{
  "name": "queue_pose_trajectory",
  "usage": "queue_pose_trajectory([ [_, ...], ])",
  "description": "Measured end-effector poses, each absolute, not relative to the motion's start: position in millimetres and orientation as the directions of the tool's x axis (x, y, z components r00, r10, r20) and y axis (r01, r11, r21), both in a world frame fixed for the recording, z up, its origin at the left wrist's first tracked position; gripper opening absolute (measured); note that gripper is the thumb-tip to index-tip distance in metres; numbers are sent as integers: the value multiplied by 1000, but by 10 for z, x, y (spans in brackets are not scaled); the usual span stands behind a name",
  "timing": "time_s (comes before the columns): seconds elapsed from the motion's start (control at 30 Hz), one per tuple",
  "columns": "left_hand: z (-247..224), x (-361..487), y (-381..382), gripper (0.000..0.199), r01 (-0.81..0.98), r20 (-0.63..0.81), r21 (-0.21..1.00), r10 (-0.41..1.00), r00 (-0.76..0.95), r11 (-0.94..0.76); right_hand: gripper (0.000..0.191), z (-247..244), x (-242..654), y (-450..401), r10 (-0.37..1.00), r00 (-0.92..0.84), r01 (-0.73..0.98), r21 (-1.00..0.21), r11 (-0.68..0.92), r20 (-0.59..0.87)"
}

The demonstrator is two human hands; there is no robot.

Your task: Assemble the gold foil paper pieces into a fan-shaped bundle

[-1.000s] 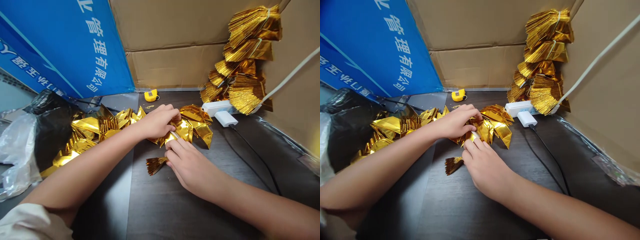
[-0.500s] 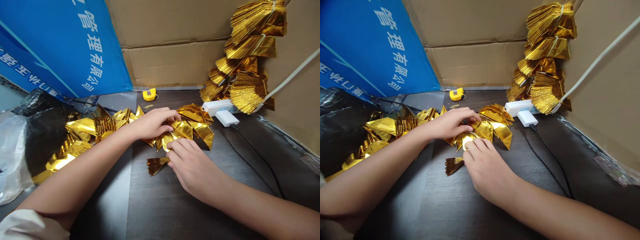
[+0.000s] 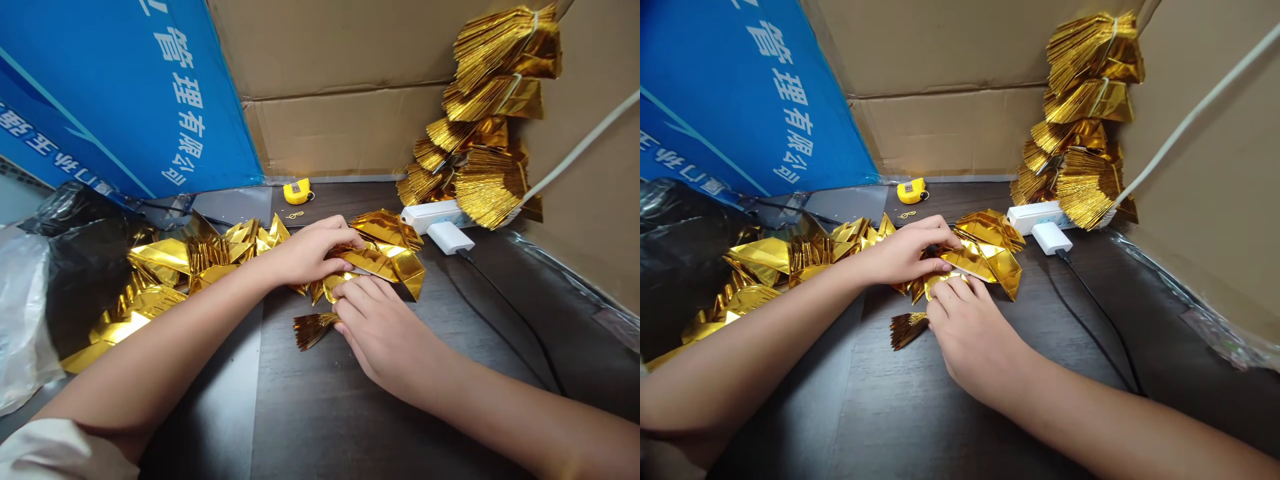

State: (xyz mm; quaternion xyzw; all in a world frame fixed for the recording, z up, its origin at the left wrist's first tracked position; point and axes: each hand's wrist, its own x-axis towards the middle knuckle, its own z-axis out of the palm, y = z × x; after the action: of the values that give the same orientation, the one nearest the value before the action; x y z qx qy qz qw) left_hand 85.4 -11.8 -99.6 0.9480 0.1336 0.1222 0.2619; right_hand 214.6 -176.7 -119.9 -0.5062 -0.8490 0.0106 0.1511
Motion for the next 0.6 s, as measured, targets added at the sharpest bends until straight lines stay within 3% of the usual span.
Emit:
queue_pose_trajectory([
  [0.13,-1010,868,-137,16,180,189,539,326,926,-823,14,-1207,2155,-1773,870,-428,862,-179,474,243],
  [0.5,-1039,879,-164,31,154,243,507,312,919,-848,18,-1211,2148,-1752,878,-422,869,-176,463,223],
  [0.6,-1011,913,-211,40,169,221,428,284,933,-888,20,-1215,2148,-1754,882,-417,875,-167,455,219],
])
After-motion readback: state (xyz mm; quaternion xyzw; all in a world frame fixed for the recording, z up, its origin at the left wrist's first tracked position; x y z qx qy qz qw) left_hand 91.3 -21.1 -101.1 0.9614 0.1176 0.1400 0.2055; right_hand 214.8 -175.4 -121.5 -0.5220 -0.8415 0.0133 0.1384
